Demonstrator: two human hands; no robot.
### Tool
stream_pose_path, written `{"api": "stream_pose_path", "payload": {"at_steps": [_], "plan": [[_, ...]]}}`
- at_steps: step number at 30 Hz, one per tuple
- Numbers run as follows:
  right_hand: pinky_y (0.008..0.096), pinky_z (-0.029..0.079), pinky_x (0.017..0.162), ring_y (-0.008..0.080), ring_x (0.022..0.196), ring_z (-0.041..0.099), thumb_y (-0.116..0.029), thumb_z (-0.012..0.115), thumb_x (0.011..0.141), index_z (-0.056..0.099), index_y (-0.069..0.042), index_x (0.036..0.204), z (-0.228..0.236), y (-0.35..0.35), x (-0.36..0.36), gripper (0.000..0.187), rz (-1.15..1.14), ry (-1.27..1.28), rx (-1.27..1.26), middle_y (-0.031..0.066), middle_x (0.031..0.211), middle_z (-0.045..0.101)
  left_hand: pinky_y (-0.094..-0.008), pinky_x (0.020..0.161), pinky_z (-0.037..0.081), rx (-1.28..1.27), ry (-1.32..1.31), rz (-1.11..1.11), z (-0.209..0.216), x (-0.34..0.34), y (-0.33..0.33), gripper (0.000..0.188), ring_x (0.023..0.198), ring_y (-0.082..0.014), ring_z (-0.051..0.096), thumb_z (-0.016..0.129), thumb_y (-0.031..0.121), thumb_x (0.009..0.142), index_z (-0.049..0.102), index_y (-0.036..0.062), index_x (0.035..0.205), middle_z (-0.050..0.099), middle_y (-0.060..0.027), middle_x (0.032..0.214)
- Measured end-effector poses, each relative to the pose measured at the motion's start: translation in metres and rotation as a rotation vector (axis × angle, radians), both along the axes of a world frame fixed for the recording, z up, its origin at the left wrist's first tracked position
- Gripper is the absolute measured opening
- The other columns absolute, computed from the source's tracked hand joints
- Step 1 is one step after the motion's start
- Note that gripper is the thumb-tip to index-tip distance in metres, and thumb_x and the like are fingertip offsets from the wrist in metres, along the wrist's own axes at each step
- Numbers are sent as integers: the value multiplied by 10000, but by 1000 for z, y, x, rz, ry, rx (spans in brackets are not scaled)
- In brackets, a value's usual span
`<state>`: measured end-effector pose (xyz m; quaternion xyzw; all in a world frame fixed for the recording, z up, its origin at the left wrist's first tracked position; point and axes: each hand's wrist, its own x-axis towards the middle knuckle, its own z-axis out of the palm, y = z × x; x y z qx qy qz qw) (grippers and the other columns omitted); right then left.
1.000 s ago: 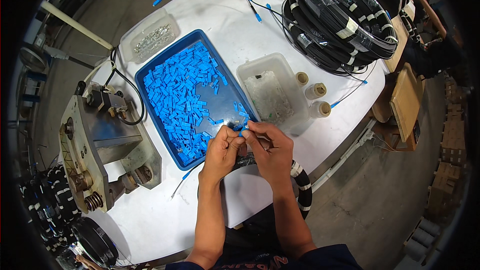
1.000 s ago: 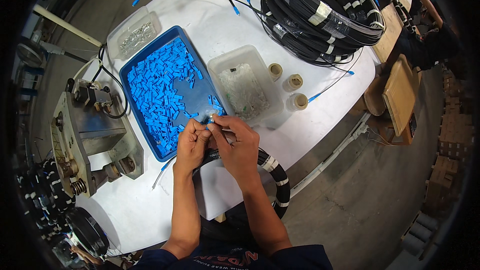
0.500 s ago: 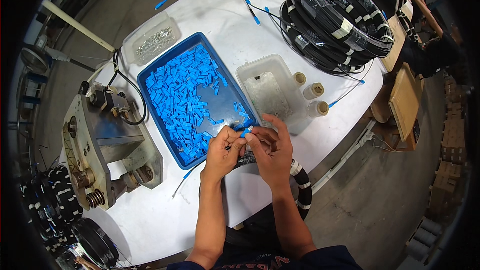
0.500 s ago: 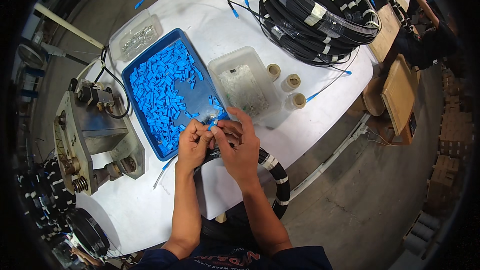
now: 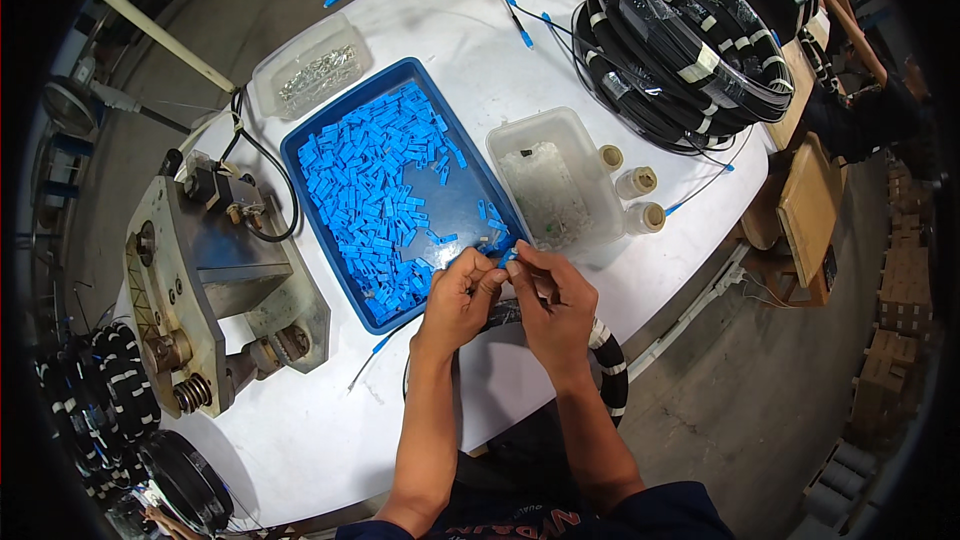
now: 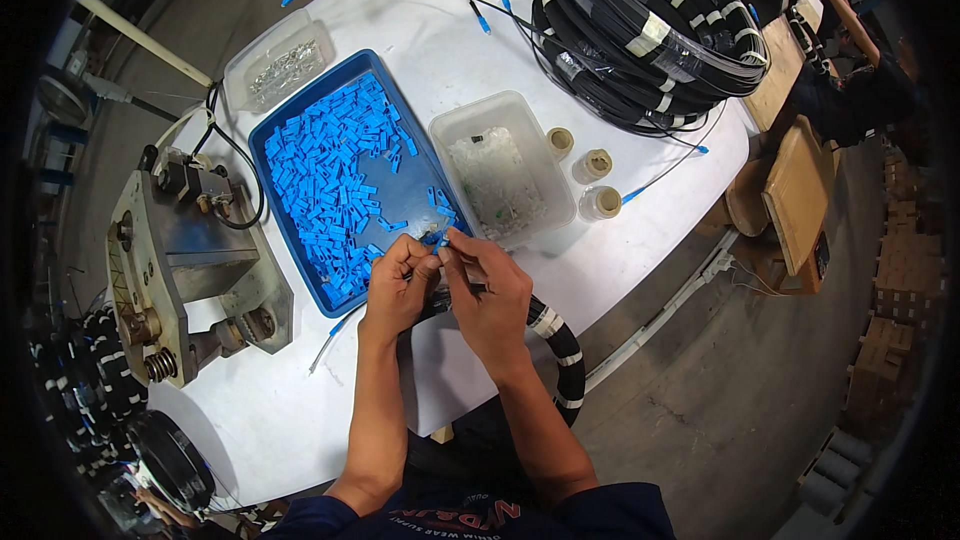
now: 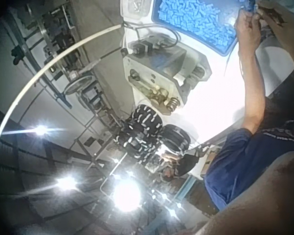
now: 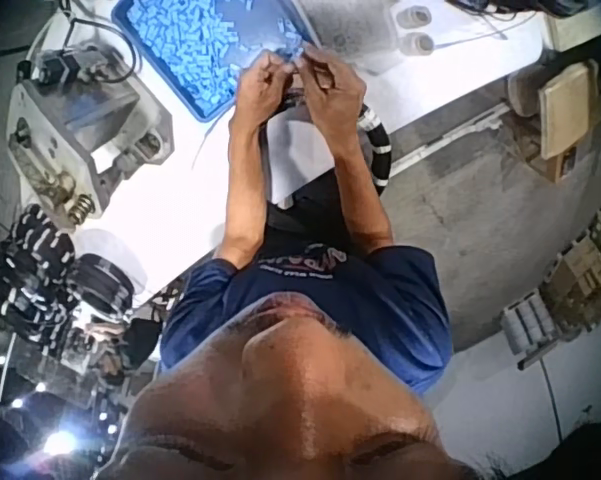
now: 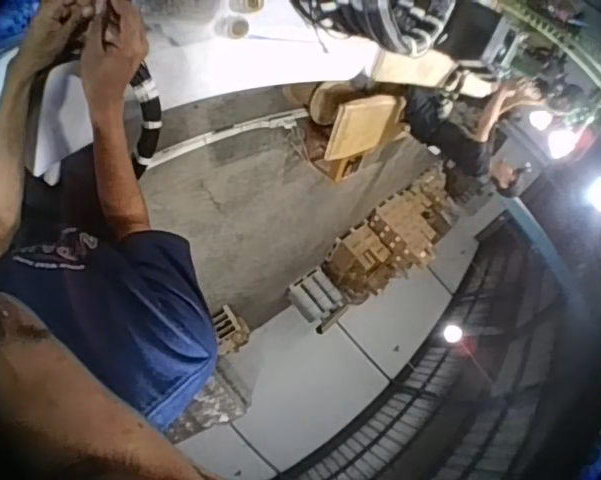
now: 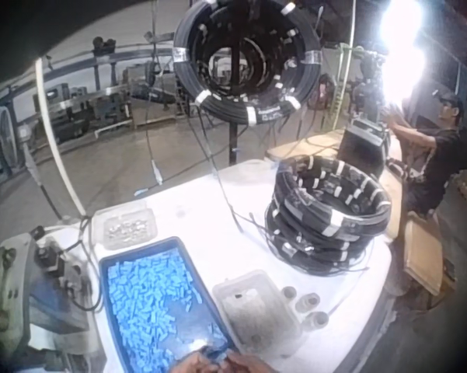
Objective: The person attaches connector pieces onto the ends of a coiled cable by hand, crimps the connection using a benchtop press machine, and installs additional connector parts onto the cable ends.
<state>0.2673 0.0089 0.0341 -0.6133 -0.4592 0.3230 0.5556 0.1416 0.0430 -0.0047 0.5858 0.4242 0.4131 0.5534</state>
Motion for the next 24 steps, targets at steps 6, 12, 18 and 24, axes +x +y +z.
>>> {"api": "stream_pose_path", "payload": {"at_steps": [6,12,18,24], "plan": [[247,565,777,150,888,678,50,672,865,673,49,1014,9,-14,21,149,65,388,-13,118,1008,664,-286,685,508,-36,-7,-76,16,-1,-3,131,710,-144,648,702,96,898,614,2,924,706,-111,831],[326,539,699,258,799,682,53,680,830,676,0,983,1,-36,53,162,318,-217,-53,143,972,680,-356,847,489,411,418,172,41,-23,-35,277,934,-273,633,798,115,765,699,22,1006,702,-107,999],[368,522,749,323,850,659,14,629,866,661,-8,967,-32,-44,50,108,215,-496,185,138,921,680,-449,1071,346,297,612,435,13,-55,-108,624,1271,-359,427,797,116,721,533,34,1280,491,-178,1327],[372,515,761,329,845,657,-24,599,889,646,12,1001,-28,-45,53,127,297,-480,138,176,937,663,-494,1091,318,255,738,575,2,-58,-123,760,1313,-413,369,762,182,669,463,13,1346,381,-223,1429]]}}
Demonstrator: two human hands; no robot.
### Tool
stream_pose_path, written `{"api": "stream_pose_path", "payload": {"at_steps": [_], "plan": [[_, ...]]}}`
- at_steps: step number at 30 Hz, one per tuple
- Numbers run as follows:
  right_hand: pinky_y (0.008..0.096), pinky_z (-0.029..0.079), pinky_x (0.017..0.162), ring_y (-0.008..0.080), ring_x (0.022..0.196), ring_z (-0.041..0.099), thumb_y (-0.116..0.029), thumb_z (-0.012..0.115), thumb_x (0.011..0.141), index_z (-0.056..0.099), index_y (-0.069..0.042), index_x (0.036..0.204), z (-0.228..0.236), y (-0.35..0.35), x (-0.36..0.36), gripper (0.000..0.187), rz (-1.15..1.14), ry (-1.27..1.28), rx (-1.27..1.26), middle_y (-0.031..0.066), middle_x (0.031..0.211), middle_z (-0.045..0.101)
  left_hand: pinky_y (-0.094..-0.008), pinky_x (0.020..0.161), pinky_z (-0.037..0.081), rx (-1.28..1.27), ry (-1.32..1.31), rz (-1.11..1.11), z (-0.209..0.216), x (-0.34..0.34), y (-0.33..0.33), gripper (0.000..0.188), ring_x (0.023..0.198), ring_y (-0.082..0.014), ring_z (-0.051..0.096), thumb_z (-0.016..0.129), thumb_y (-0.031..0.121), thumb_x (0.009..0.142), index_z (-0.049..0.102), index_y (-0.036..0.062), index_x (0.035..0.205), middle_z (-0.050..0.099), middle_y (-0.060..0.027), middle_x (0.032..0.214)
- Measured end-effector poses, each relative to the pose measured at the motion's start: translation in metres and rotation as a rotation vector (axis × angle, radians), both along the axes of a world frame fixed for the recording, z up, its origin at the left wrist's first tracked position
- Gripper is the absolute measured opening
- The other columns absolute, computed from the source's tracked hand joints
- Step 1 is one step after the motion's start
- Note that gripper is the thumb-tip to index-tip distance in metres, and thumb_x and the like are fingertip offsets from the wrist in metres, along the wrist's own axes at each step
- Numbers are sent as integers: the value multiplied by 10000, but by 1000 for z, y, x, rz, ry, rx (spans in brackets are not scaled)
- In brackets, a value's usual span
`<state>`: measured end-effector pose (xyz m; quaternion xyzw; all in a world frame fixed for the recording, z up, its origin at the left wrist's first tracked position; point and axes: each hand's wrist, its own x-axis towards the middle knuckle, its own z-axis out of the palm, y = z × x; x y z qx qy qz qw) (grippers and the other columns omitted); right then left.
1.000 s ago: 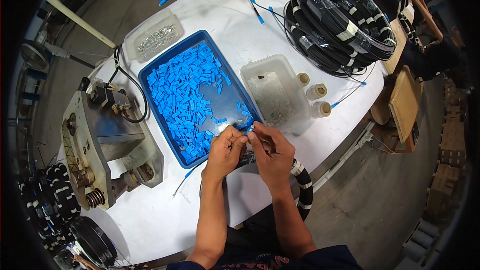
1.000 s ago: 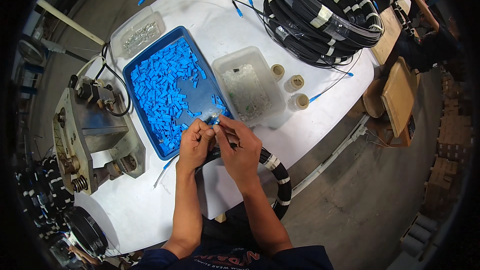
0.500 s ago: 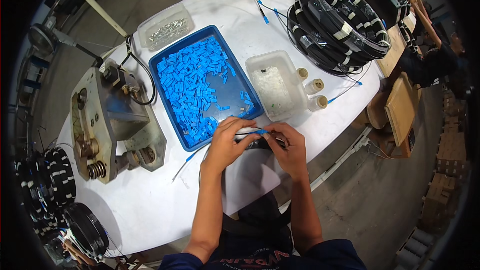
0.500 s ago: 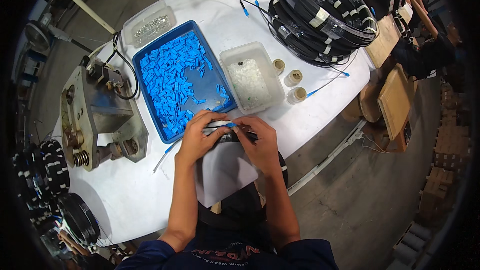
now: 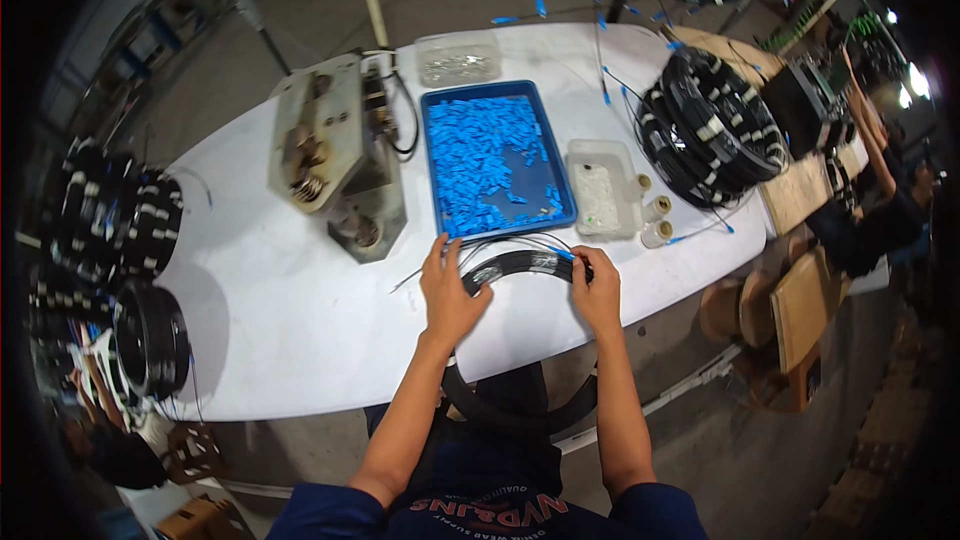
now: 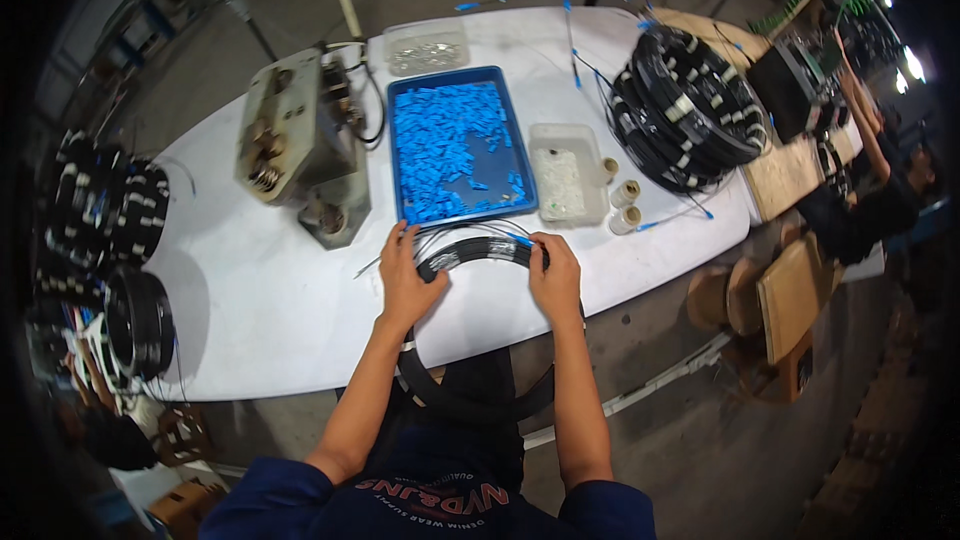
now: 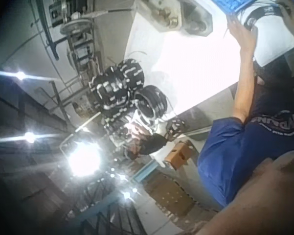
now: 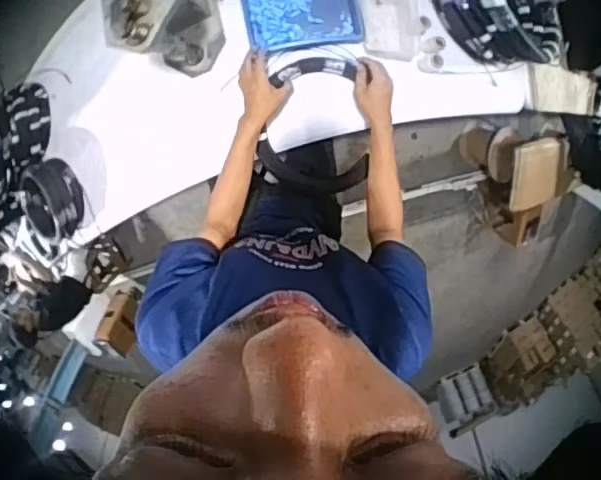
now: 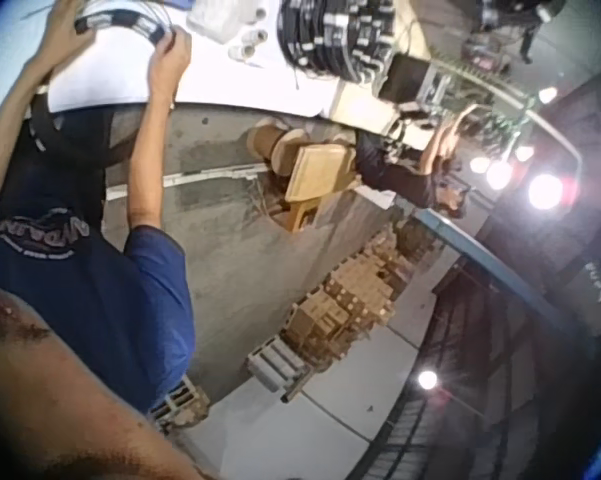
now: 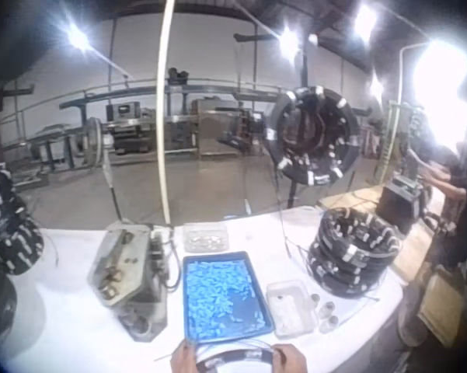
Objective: The person attaches connector pieces onto the ends of a coiled cable by hand, crimps the connection using a benchtop press machine, and installs additional connector parts onto the cable ends.
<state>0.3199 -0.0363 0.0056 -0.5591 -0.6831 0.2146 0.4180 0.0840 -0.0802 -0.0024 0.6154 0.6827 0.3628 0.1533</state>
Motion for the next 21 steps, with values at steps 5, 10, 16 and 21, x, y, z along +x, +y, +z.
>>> {"api": "stream_pose_path", "payload": {"at_steps": [5,10,16,21], "plan": [[378,499,775,293,831,600,-188,760,809,673,4,1093,-5,-3,-8,354,8,-34,-24,146,907,600,-506,1020,353,-52,0,79,-10,-10,-10,771,1258,-400,398,783,228,669,447,5,1326,416,-201,1377],[383,501,788,313,868,606,-232,755,821,703,3,1036,-12,-15,-15,323,1,-96,-82,161,986,597,-505,983,333,-149,100,92,-13,-16,-24,862,1234,-361,379,803,281,670,386,11,1373,411,-187,1357],[380,510,812,296,908,638,-273,836,732,671,5,1072,-21,-37,-39,470,37,-34,-168,166,1008,656,-494,926,359,-269,212,54,-17,-48,-47,786,1138,-350,420,810,358,681,515,34,1332,474,-143,1249],[398,508,821,320,910,635,-279,889,654,670,0,1120,-30,-55,-91,586,72,-20,-107,186,998,651,-466,869,420,-166,246,98,-15,-100,-77,595,1063,-328,514,820,358,670,651,86,1172,569,-122,1133]]}}
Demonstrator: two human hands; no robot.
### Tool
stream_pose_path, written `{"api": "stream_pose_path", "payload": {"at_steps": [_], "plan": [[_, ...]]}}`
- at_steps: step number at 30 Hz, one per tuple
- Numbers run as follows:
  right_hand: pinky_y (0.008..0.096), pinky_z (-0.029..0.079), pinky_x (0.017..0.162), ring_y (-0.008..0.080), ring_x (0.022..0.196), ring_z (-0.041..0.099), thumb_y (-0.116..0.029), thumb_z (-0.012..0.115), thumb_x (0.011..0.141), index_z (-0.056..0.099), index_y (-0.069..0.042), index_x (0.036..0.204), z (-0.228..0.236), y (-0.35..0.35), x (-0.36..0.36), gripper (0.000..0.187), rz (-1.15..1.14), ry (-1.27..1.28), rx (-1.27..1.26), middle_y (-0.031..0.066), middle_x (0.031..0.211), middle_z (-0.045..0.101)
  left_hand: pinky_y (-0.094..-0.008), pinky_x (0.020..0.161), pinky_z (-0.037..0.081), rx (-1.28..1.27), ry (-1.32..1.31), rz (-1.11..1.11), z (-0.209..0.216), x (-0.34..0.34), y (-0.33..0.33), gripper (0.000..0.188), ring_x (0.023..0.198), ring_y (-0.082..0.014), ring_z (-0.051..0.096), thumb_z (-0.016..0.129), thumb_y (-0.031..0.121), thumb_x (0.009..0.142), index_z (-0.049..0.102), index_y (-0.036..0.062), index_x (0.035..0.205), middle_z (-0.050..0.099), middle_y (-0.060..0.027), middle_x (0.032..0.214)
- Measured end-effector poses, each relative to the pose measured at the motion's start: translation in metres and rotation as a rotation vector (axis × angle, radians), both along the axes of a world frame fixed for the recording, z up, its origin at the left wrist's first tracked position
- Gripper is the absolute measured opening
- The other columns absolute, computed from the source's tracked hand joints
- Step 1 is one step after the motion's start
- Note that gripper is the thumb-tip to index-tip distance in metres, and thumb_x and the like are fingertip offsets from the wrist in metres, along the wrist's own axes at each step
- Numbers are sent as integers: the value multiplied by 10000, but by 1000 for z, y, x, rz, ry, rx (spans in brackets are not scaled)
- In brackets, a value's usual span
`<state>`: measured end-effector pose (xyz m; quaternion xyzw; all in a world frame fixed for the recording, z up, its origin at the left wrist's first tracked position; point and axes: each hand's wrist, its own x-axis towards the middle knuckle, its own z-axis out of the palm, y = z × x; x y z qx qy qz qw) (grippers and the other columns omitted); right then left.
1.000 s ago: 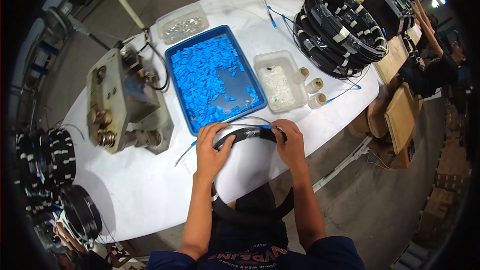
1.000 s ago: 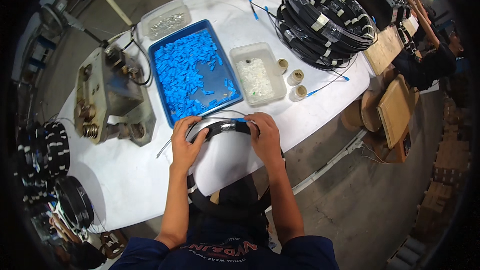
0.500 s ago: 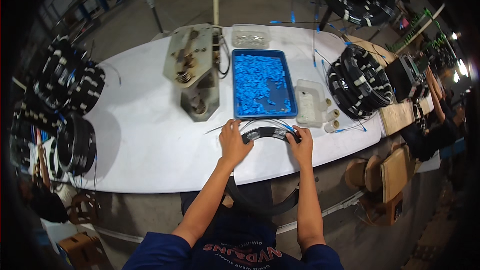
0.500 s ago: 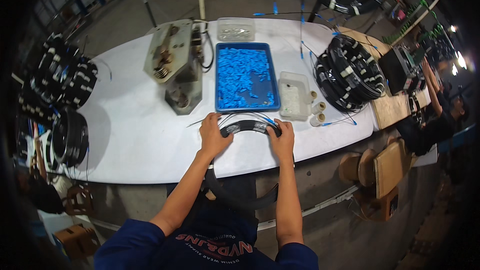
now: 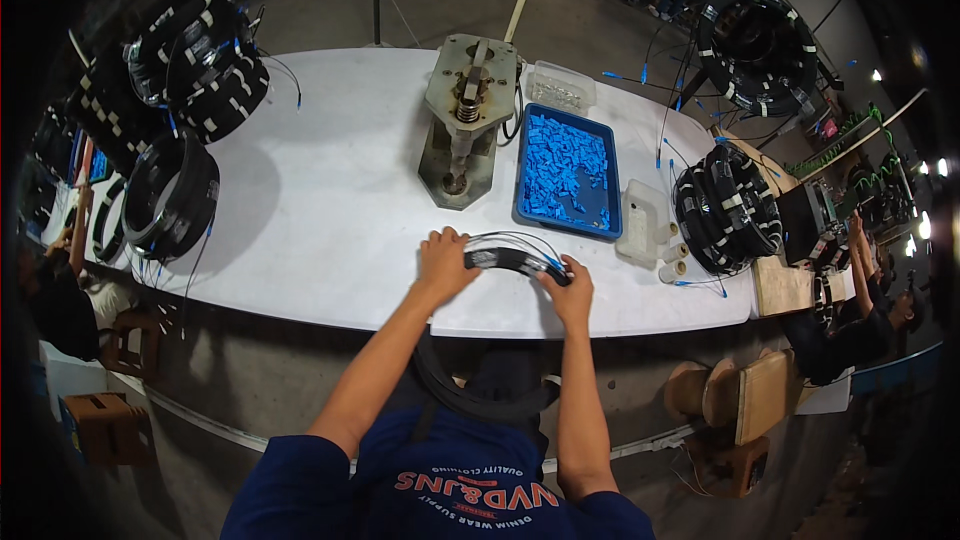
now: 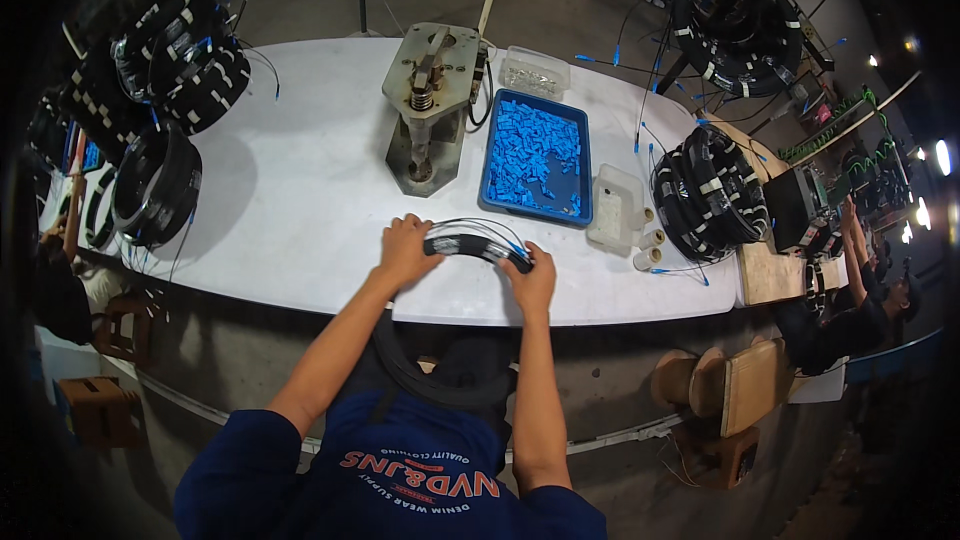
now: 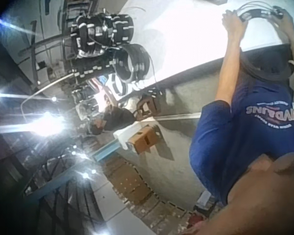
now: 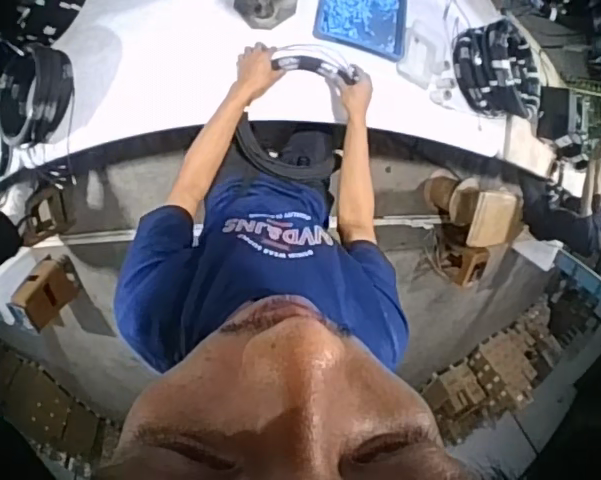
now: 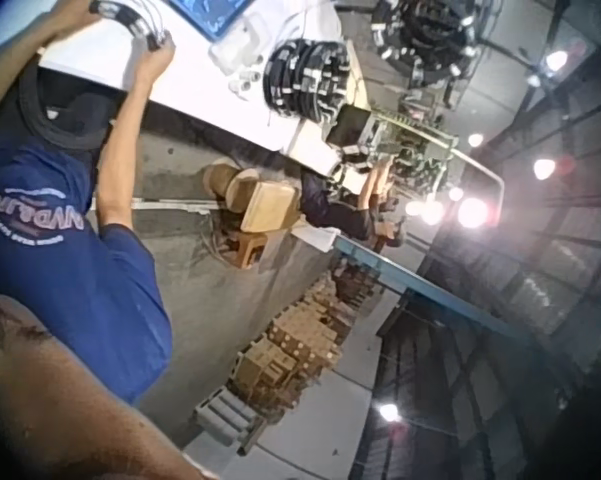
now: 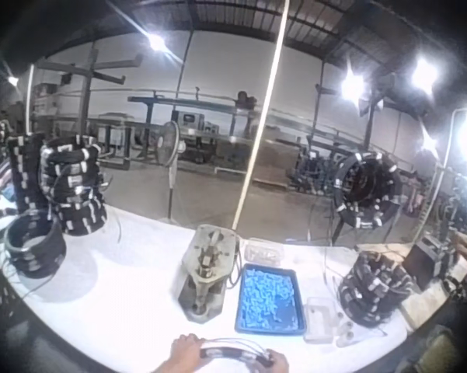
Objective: The person attaches connector pieces onto the ends of a coiled cable by hand, crimps the connection using a benchtop press machine, and installs additional connector parts onto the cable ends.
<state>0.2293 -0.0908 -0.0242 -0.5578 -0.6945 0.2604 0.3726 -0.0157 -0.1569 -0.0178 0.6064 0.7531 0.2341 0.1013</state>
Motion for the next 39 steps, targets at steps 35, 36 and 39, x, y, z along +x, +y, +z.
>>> {"api": "stream_pose_path", "payload": {"at_steps": [35,36,39], "plan": [[462,434,866,353,997,532,-253,713,847,643,-128,1250,21,1,-120,427,169,-185,217,185,1116,560,-425,935,428,37,-81,-212,29,-97,3,787,1097,-327,521,792,286,659,520,62,1363,569,-137,1145],[459,430,871,354,1000,524,-224,700,849,632,-130,1267,22,2,-119,435,106,-196,253,191,1121,552,-437,942,413,43,-59,-177,27,-97,2,868,1125,-327,511,815,347,637,494,100,1405,570,-136,1172],[450,421,887,353,1011,514,-154,673,846,611,-107,1297,20,3,-119,457,-11,-191,284,204,1123,548,-446,910,421,162,108,-67,25,-96,-7,851,1085,-317,524,812,408,680,480,105,1404,563,-120,1187]]}}
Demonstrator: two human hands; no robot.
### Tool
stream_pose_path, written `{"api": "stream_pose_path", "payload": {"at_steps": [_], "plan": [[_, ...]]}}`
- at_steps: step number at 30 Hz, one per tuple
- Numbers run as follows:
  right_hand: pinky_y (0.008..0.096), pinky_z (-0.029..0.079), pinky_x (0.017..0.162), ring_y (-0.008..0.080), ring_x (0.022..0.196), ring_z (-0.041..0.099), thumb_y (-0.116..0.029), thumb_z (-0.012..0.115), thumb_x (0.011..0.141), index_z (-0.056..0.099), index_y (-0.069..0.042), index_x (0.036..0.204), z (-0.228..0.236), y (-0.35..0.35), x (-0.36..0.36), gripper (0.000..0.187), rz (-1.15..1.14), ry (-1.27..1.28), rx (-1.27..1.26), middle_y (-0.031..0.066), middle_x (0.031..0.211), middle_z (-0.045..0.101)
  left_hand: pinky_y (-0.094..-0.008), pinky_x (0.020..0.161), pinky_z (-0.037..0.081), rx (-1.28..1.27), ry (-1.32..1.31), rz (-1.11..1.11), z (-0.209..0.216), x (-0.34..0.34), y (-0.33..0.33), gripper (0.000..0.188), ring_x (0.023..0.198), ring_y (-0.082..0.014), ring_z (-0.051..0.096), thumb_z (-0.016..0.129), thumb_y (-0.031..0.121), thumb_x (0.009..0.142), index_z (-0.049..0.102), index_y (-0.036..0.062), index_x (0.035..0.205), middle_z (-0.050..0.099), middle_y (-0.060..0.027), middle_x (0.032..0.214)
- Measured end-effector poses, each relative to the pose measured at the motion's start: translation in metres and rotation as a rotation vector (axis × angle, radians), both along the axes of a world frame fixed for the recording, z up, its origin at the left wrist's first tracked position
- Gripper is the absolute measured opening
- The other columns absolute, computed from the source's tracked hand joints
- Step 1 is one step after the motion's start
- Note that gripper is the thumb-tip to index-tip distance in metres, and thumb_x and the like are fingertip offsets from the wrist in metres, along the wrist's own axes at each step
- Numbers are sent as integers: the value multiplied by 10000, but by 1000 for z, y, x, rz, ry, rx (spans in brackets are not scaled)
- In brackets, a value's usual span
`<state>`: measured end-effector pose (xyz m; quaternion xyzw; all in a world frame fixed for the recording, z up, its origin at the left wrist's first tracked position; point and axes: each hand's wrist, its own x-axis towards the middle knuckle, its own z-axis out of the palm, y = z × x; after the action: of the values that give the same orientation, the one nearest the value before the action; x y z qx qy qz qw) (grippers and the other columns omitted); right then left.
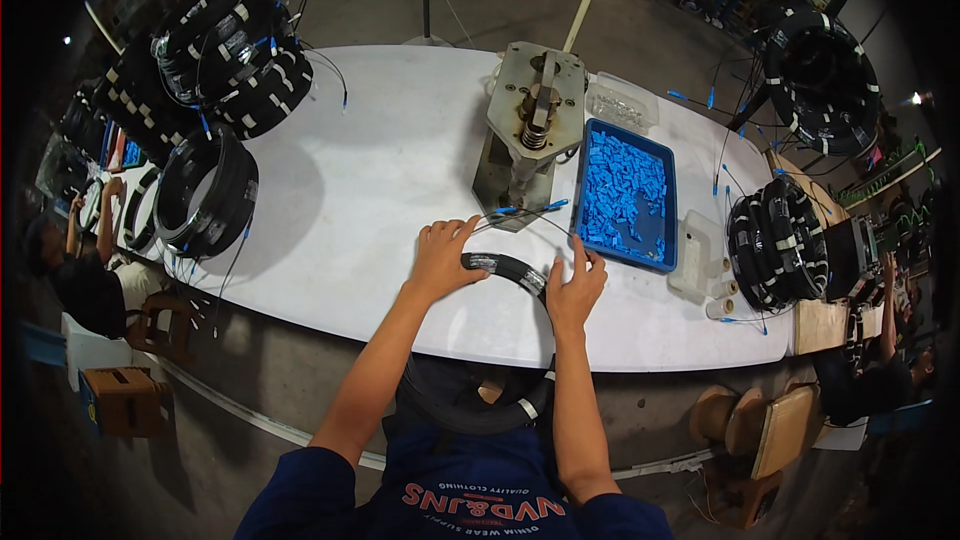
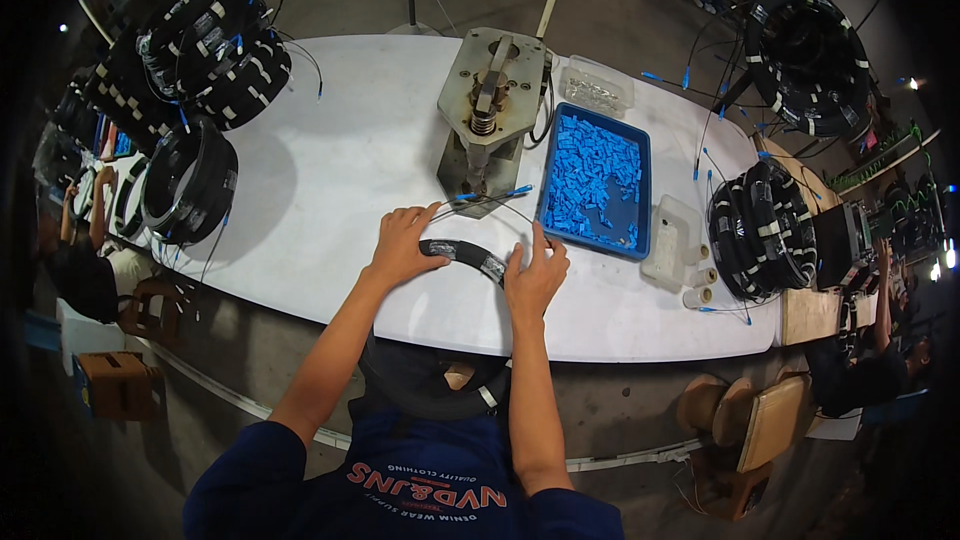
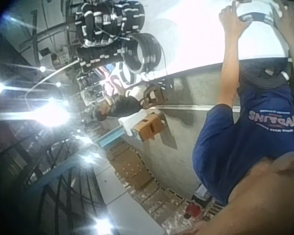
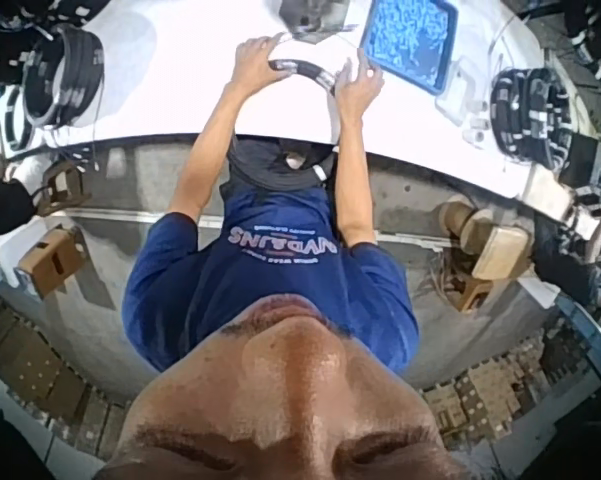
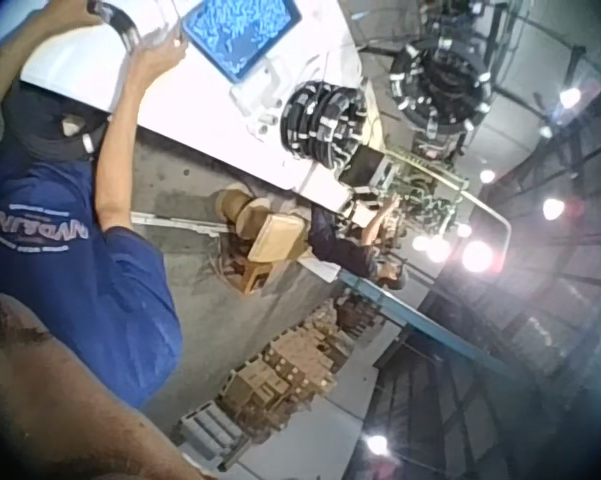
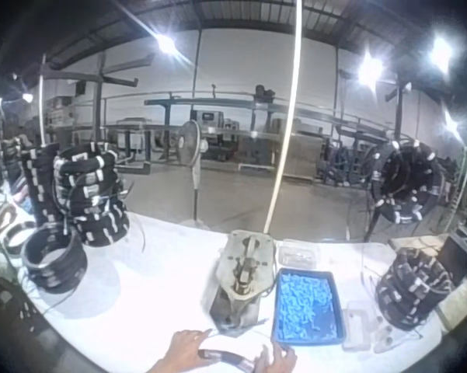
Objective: The person attaches connector pieces onto the ends of a coiled cable by hand, crimps the connection using a benchtop press machine, and installs additional connector parts onto the cable ends.
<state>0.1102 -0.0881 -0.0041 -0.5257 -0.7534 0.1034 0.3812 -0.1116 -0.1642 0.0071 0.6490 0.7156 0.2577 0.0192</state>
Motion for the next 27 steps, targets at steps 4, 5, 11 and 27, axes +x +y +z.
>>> {"api": "stream_pose_path", "payload": {"at_steps": [4,5,11,27], "plan": [[472,402,906,365,1037,493,-136,673,832,570,-109,1335,1,0,0,515,-98,-18,-6,231,1176,510,-394,875,446,62,-273,-54,2,1,0,630,1021,-281,559,755,328,806,547,78,1345,607,-121,1113],[480,393,919,369,1061,480,-139,672,831,567,-109,1338,2,-1,-1,519,-82,2,-33,233,1184,506,-358,869,457,57,-501,-33,1,-4,2,490,993,-259,580,702,248,861,589,52,1296,630,-121,1075],[539,291,1029,405,1237,379,-116,658,800,568,-104,1336,13,-2,-5,544,-17,-59,72,221,1313,479,-315,825,477,187,-678,-127,-6,-10,10,264,892,-233,588,550,12,920,684,14,1147,689,-104,989],[545,209,1113,362,1357,343,-279,693,857,672,-231,1213,19,16,-37,359,489,-144,130,39,1308,557,-287,851,517,-109,-858,-282,7,4,18,167,926,-171,680,588,69,958,682,-20,1064,735,-112,996]]}}
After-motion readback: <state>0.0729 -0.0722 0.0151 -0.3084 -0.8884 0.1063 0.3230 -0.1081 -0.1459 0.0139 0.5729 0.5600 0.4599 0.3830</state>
